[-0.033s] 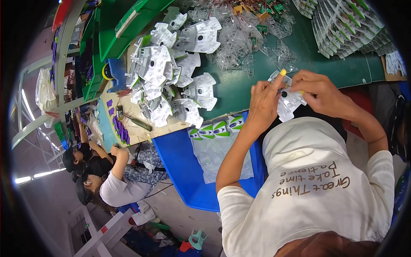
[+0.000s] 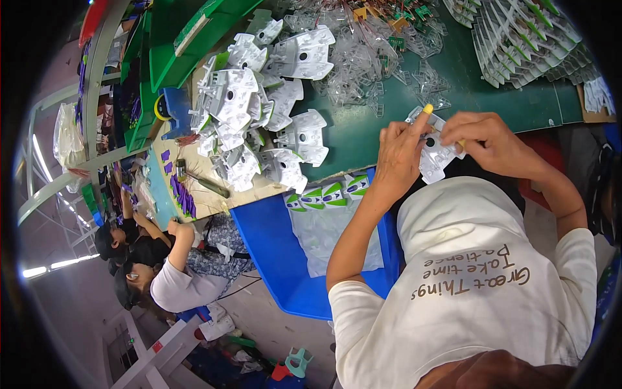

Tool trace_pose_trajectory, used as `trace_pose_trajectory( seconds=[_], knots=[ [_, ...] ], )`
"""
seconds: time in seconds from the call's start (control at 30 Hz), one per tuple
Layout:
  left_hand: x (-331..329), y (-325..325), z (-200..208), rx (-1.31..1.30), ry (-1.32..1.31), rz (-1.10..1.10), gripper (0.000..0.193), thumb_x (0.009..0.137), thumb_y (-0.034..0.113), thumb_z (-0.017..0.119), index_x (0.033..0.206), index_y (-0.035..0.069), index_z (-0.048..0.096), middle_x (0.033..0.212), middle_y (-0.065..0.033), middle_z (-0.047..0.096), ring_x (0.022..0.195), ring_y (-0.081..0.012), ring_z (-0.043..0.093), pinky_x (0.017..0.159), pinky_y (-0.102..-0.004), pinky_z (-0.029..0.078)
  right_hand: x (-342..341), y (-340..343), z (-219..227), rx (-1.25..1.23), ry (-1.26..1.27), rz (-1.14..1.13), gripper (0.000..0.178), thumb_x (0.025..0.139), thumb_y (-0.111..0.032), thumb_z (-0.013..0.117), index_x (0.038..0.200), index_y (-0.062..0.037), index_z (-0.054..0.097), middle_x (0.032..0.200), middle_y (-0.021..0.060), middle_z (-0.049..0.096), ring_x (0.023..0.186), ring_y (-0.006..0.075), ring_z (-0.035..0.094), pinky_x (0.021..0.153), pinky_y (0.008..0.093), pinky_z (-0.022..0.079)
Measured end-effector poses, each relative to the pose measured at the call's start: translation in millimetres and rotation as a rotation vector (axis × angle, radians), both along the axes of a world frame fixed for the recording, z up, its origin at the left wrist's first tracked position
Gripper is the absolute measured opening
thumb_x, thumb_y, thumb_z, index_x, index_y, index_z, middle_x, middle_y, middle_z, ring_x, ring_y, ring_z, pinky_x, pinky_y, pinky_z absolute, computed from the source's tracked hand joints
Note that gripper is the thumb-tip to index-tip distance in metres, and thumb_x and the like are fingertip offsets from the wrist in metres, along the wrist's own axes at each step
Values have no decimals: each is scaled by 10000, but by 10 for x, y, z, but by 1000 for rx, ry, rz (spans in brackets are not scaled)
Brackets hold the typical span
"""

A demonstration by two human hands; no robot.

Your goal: The person assembles toy components by hand, inserting wired circuit boards into plastic housing parts and stacking the assembled pieces.

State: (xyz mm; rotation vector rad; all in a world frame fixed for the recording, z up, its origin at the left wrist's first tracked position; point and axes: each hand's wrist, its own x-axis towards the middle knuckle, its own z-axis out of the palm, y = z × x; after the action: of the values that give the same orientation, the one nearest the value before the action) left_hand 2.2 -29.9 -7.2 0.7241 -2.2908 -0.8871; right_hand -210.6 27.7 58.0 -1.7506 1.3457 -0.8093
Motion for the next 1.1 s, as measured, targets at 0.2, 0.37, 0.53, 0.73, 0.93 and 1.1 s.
trace_pose_trajectory(
  seconds=[0.2,0.37,0.53,0.73,0.93,1.1],
  knots=[
    [-20,31,-12,29,0,2,755,783,-105,605,1479,73,373,1079,-54,686,950,-262,531,849,-391,366,72,274,-137,-383,143,48,262,754,33,672,1016,23,678,952,152,674,782,288,679,651,330,554],
    [3,42,-10,66,-18,-1,780,765,-139,566,1488,65,354,1094,-62,681,950,-269,528,859,-392,358,282,443,-396,-497,338,-40,255,716,28,690,970,2,683,928,123,664,750,250,667,623,345,537],
    [76,-49,-39,161,34,-31,675,845,-95,523,1482,43,349,1102,-83,675,970,-271,515,891,-397,358,299,391,-288,-434,309,-82,262,672,9,719,929,-8,672,917,99,655,728,240,653,613,347,521],
    [23,-95,100,95,33,-48,542,929,-9,492,1459,1,375,1112,-107,679,948,-281,535,925,-394,377,84,459,-352,-275,119,-393,225,744,-12,687,954,-30,608,798,126,612,637,254,614,575,353,483],
    [-51,-34,437,121,86,0,439,872,-84,564,1307,-32,540,1040,-157,675,832,-294,618,742,-358,496,-3,472,-350,-15,-89,-298,234,825,-31,629,1040,-51,539,667,78,568,557,157,567,528,317,447],
    [203,289,1682,-286,534,311,195,894,138,663,1037,15,611,970,-109,649,828,-213,639,667,-263,508,-433,614,642,-282,-49,-498,159,839,-9,635,986,-31,576,737,40,640,618,76,624,548,241,491]
  ],
)
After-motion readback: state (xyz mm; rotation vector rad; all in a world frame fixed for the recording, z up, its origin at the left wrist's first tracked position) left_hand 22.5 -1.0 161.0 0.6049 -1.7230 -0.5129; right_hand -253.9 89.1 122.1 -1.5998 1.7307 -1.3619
